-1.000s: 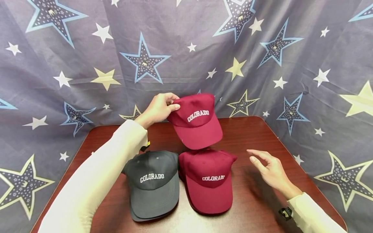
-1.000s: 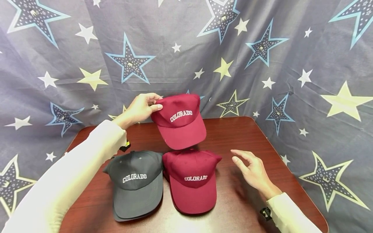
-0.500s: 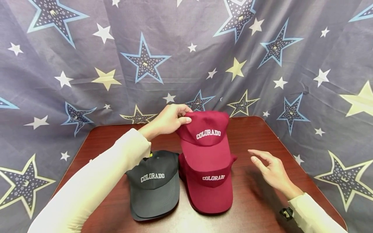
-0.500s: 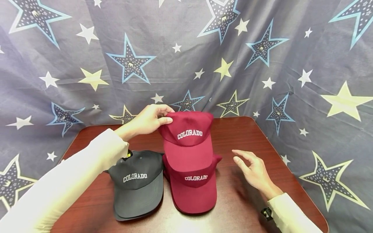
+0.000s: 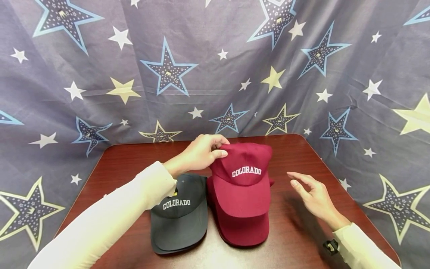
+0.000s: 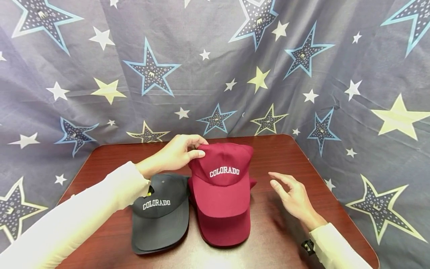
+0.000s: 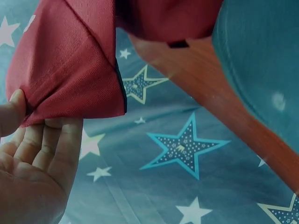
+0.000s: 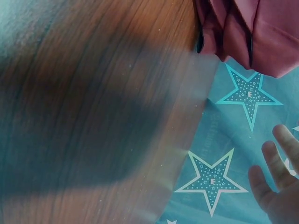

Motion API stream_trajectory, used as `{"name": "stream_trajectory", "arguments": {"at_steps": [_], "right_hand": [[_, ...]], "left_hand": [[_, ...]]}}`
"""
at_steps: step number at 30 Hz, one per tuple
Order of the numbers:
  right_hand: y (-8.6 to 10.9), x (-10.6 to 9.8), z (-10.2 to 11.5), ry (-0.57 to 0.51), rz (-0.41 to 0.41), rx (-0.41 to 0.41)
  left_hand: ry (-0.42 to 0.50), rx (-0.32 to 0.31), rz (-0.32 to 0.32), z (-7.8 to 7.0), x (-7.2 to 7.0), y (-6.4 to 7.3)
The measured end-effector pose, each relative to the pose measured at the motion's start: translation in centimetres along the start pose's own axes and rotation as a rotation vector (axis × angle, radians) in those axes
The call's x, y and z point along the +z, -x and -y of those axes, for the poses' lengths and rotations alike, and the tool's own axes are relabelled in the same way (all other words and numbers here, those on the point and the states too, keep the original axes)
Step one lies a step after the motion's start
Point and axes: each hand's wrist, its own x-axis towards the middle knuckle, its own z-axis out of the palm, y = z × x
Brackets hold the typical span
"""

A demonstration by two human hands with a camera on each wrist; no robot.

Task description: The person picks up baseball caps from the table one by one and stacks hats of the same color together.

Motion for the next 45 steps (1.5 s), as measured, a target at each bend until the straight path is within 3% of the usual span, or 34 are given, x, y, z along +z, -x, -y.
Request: {"name": "stream_trajectory", "arguments": {"at_steps": [9, 17, 24, 39, 45], "right_hand": [[0.1, 0.2, -0.2, -0.002, 0.003, -0.006], [0.2, 0.3, -0.2, -0.009, 0.008, -0.003], [0.2, 0.4, 0.0, -0.013, 0.004, -0.007], [0.4, 0.9, -0.1, -0.022, 0.014, -0.001], [0.6, 0.9, -0.3, -0.027, 0.014, -0.003]], "left_hand": [[-0.043, -0.014, 0.028, -0.3, 1.1, 1.1], [-0.219, 0.11, 0.055, -0.3, 2.1, 2.3], [-0.398, 0.178, 0.105, -0.5, 3.1, 3.5], [-0.575, 0.176, 0.206, 0.3, 6.1, 5.2], [-0.627, 0.186, 0.206, 0.5, 7.0, 5.3]]}}
